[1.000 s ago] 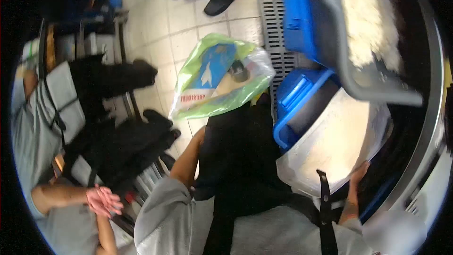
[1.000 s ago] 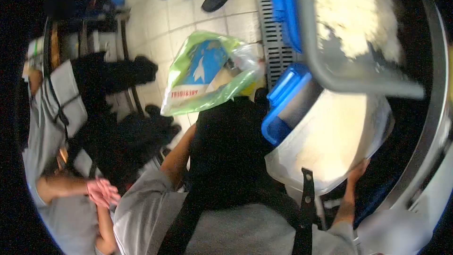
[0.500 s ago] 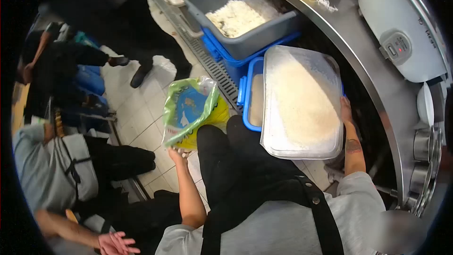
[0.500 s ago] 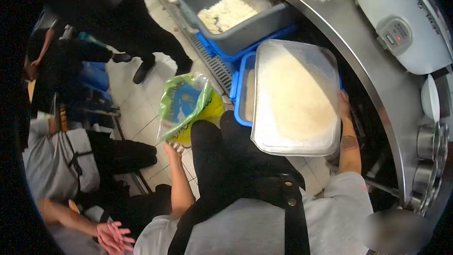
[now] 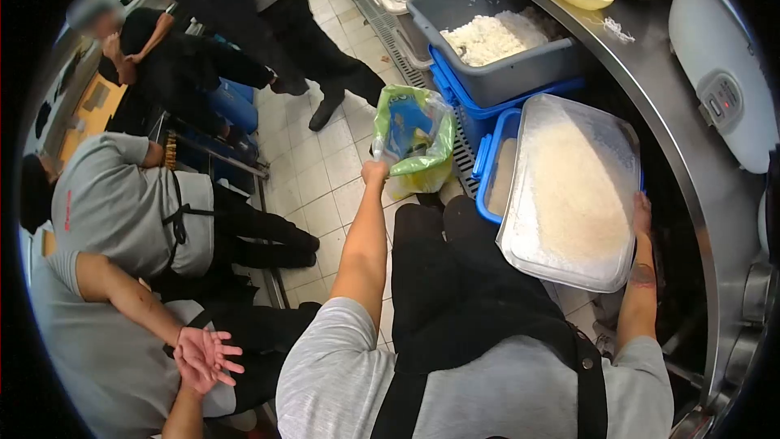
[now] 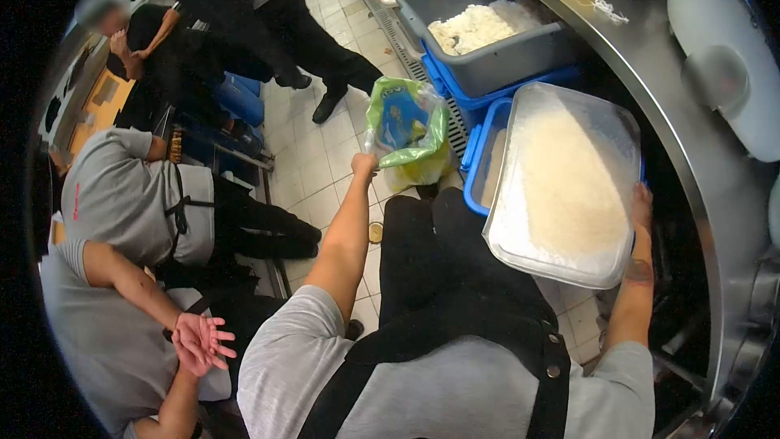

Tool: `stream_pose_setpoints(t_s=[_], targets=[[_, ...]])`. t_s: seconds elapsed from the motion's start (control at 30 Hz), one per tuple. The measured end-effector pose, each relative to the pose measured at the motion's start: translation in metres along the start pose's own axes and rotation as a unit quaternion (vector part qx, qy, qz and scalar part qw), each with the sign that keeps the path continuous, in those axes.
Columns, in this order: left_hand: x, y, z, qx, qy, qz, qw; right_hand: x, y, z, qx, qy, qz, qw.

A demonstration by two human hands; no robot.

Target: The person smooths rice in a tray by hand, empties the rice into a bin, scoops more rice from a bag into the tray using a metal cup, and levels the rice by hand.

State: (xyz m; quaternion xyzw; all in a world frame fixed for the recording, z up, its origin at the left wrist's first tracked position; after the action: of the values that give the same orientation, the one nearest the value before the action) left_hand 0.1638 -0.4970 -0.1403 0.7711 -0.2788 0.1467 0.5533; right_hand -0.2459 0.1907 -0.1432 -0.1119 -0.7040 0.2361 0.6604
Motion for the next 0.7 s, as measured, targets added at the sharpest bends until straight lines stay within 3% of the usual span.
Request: stream_pose_setpoints(t_s=[0.1,0.3,0.37,0.43,0.5,0.6,0.63,0.7], targets=[[0.027,0.014,-0.027,-0.130,0.053,0.059,0.988,0.005,0.004,-0.002,0.010,-0.001,-0.008,1.000],[0.068,-0.001,0.015,-0.161,0.008,0.104,0.981,0.007,0.002,-0.017,-0.046,0.016,0.049,0.998],[0.056,-0.016,0.067,-0.103,-0.066,0.174,0.977,0.001,0.018,-0.015,-0.066,0.007,0.038,0.997],[0.058,0.018,0.033,-0.017,-0.094,0.054,0.994,0.001,0.014,-0.020,-0.075,0.035,0.024,0.996],[0.050,0.012,0.053,-0.137,-0.057,0.255,0.956,0.003,0.001,-0.027,-0.109,0.011,0.048,0.993],[0.035,0.080,-0.068,-0.358,0.255,0.273,0.856,0.009,-0.015,-0.031,-0.095,0.061,0.035,0.993],[0.027,0.089,-0.083,-0.434,0.154,0.184,0.868,0.000,-0.004,-0.031,-0.112,0.060,0.029,0.992],[-0.009,0.096,-0.117,-0.552,-0.022,0.008,0.833,-0.002,-0.007,-0.042,-0.140,0.037,0.079,0.986]])
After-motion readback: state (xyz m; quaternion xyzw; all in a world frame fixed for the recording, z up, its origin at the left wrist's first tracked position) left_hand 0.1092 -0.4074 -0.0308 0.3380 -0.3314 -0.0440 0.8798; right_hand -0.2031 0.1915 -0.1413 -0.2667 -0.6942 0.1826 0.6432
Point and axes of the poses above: each hand's wrist, its own z-axis towards the middle knuckle, its own x-axis out of the back of the hand, y = z × x, the point moved 1 cm from there along z, towards the middle knuckle, and after that the axes turned 14 degrees about -z, right-handed, at the moved point
